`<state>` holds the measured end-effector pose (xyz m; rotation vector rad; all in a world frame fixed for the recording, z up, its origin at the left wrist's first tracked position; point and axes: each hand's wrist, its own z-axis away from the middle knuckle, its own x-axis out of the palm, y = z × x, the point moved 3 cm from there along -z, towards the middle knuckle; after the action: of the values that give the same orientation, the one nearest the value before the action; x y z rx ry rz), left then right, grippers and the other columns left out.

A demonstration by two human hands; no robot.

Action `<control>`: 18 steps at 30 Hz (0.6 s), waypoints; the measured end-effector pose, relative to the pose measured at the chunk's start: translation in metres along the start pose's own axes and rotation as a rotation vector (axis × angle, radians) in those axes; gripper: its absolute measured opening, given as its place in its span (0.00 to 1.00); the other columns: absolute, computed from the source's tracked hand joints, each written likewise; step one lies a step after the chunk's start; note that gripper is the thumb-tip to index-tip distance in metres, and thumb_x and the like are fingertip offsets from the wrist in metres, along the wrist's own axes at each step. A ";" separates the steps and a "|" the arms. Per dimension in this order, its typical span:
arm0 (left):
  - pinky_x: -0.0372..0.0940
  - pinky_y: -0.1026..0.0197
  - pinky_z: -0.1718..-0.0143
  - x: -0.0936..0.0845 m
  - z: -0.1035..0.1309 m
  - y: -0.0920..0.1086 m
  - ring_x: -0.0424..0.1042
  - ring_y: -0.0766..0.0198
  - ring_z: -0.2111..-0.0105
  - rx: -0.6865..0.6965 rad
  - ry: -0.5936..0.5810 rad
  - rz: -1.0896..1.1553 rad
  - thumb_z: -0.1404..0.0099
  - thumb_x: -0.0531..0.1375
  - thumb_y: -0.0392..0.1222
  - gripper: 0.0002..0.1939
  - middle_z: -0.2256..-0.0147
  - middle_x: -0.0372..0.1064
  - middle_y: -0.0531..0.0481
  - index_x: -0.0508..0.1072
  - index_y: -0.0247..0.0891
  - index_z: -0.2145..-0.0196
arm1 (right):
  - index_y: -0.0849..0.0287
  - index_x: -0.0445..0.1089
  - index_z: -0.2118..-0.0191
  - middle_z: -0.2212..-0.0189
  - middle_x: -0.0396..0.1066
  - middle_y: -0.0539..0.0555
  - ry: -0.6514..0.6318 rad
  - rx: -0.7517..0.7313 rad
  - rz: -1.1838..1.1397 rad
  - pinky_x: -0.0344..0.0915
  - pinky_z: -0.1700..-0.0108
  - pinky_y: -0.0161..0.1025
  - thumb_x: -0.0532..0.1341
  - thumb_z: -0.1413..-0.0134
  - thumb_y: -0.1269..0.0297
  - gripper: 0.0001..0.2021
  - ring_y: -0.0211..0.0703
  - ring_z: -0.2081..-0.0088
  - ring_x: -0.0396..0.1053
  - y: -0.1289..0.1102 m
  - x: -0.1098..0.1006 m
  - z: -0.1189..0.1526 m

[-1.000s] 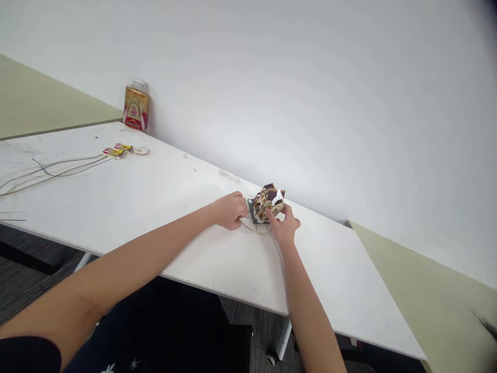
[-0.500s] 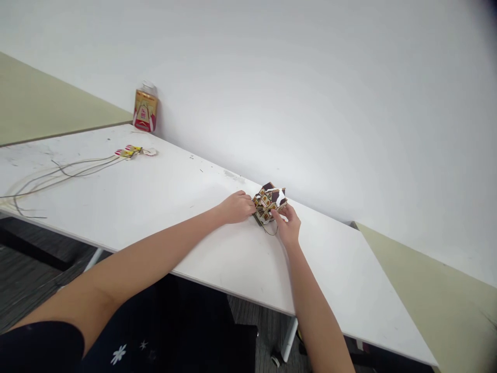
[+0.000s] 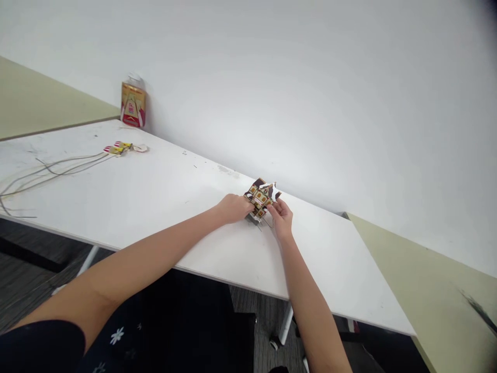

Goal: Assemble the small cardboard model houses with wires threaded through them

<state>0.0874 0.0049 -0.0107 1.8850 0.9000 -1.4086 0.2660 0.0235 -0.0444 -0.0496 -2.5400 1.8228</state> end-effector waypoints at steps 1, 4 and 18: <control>0.61 0.61 0.72 0.000 0.001 0.001 0.74 0.57 0.69 -0.023 -0.008 0.001 0.34 0.51 0.39 0.12 0.68 0.74 0.42 0.75 0.37 0.66 | 0.60 0.69 0.52 0.63 0.76 0.55 -0.004 0.008 -0.048 0.68 0.57 0.42 0.68 0.56 0.56 0.25 0.43 0.61 0.73 0.000 0.000 0.000; 0.62 0.61 0.72 -0.001 0.002 0.002 0.74 0.57 0.71 -0.080 -0.024 0.007 0.31 0.48 0.44 0.16 0.70 0.73 0.43 0.74 0.39 0.62 | 0.60 0.69 0.53 0.61 0.77 0.55 -0.011 0.017 -0.130 0.68 0.54 0.43 0.68 0.56 0.58 0.23 0.44 0.59 0.73 0.000 0.001 -0.001; 0.64 0.58 0.69 -0.002 0.006 -0.002 0.75 0.52 0.68 -0.076 -0.064 0.036 0.37 0.55 0.53 0.17 0.68 0.74 0.43 0.72 0.40 0.57 | 0.60 0.64 0.48 0.62 0.77 0.58 0.106 0.040 -0.037 0.68 0.54 0.47 0.68 0.57 0.53 0.30 0.46 0.59 0.74 0.007 -0.004 -0.010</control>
<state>0.0826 0.0011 -0.0105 1.7813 0.8728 -1.3855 0.2708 0.0355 -0.0476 -0.0945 -2.4169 1.8057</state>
